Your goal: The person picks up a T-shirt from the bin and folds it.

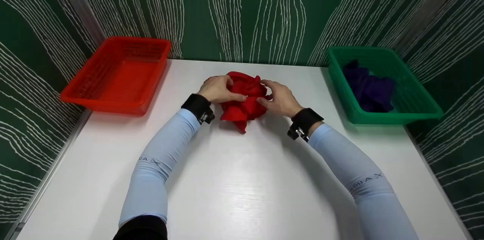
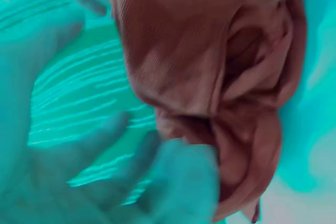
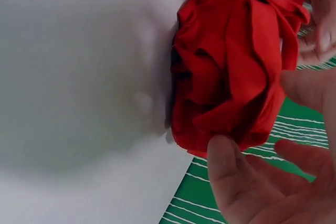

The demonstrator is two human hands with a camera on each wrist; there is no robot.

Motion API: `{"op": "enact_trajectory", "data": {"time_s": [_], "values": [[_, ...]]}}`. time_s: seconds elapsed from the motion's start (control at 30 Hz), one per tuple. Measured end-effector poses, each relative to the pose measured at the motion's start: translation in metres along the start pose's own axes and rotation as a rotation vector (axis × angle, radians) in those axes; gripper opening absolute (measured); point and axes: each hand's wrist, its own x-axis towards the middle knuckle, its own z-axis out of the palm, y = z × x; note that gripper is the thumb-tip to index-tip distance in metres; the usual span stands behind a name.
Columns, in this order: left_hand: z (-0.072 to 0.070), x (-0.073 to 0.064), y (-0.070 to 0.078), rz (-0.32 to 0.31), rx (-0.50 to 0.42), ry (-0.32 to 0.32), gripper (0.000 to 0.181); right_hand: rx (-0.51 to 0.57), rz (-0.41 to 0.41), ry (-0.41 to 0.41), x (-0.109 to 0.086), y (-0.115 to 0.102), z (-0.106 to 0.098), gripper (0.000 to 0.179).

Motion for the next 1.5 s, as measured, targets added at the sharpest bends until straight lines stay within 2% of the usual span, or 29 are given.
{"op": "enact_trajectory", "data": {"time_s": [0.07,0.17,0.27,0.37,0.5,0.63,0.8,0.9,0.97,1.03,1.07,1.1,1.13,1.2,1.3,1.37,1.43,1.5], "values": [[0.007,-0.001,0.001,-0.001,0.022,-0.057,0.088,-0.008,-0.009,-0.003,0.004,0.000,0.002,0.072],[0.016,0.000,0.001,0.031,0.032,-0.084,0.091,-0.026,0.007,-0.017,0.010,-0.002,0.004,0.067],[0.018,0.002,-0.001,0.076,0.019,-0.088,0.082,-0.052,0.034,-0.037,0.014,-0.005,0.005,0.048],[0.012,0.003,-0.006,0.116,-0.009,-0.085,0.069,-0.064,0.041,-0.025,0.014,-0.008,0.005,0.027],[-0.004,0.004,-0.017,0.125,-0.078,-0.030,0.052,-0.006,0.005,0.066,0.014,-0.006,0.004,0.026],[-0.020,0.007,-0.029,0.082,-0.214,0.107,0.046,0.150,0.024,0.145,0.013,-0.002,0.001,0.030],[-0.036,0.014,-0.042,-0.033,-0.548,0.267,0.048,0.349,0.099,0.206,0.011,0.001,-0.008,0.031],[-0.040,0.019,-0.048,-0.102,-0.845,0.340,0.051,0.472,0.137,0.223,0.010,0.000,-0.011,0.032],[-0.041,0.024,-0.051,-0.107,-1.075,0.399,0.057,0.552,0.170,0.229,0.010,-0.001,-0.013,0.031],[-0.041,0.029,-0.053,-0.071,-1.273,0.472,0.065,0.616,0.204,0.247,0.010,-0.001,-0.014,0.032],[-0.041,0.031,-0.054,-0.046,-1.332,0.505,0.068,0.641,0.220,0.260,0.011,-0.001,-0.014,0.032],[-0.041,0.033,-0.055,-0.029,-1.343,0.534,0.073,0.659,0.238,0.273,0.010,0.000,-0.015,0.033],[-0.040,0.035,-0.057,-0.014,-1.313,0.564,0.076,0.669,0.256,0.296,0.010,0.001,-0.015,0.034],[-0.037,0.037,-0.061,-0.020,-1.137,0.588,0.083,0.670,0.294,0.345,0.010,0.006,-0.015,0.035],[-0.029,0.037,-0.065,-0.105,-0.748,0.524,0.089,0.661,0.367,0.387,0.007,0.013,-0.016,0.029],[-0.022,0.034,-0.067,-0.162,-0.519,0.458,0.091,0.659,0.396,0.354,0.004,0.017,-0.015,0.024],[-0.015,0.030,-0.069,-0.221,-0.344,0.405,0.088,0.633,0.393,0.285,0.000,0.019,-0.015,0.042],[-0.009,0.026,-0.070,-0.266,-0.216,0.385,0.078,0.615,0.366,0.215,-0.003,0.020,-0.015,0.063]]}}
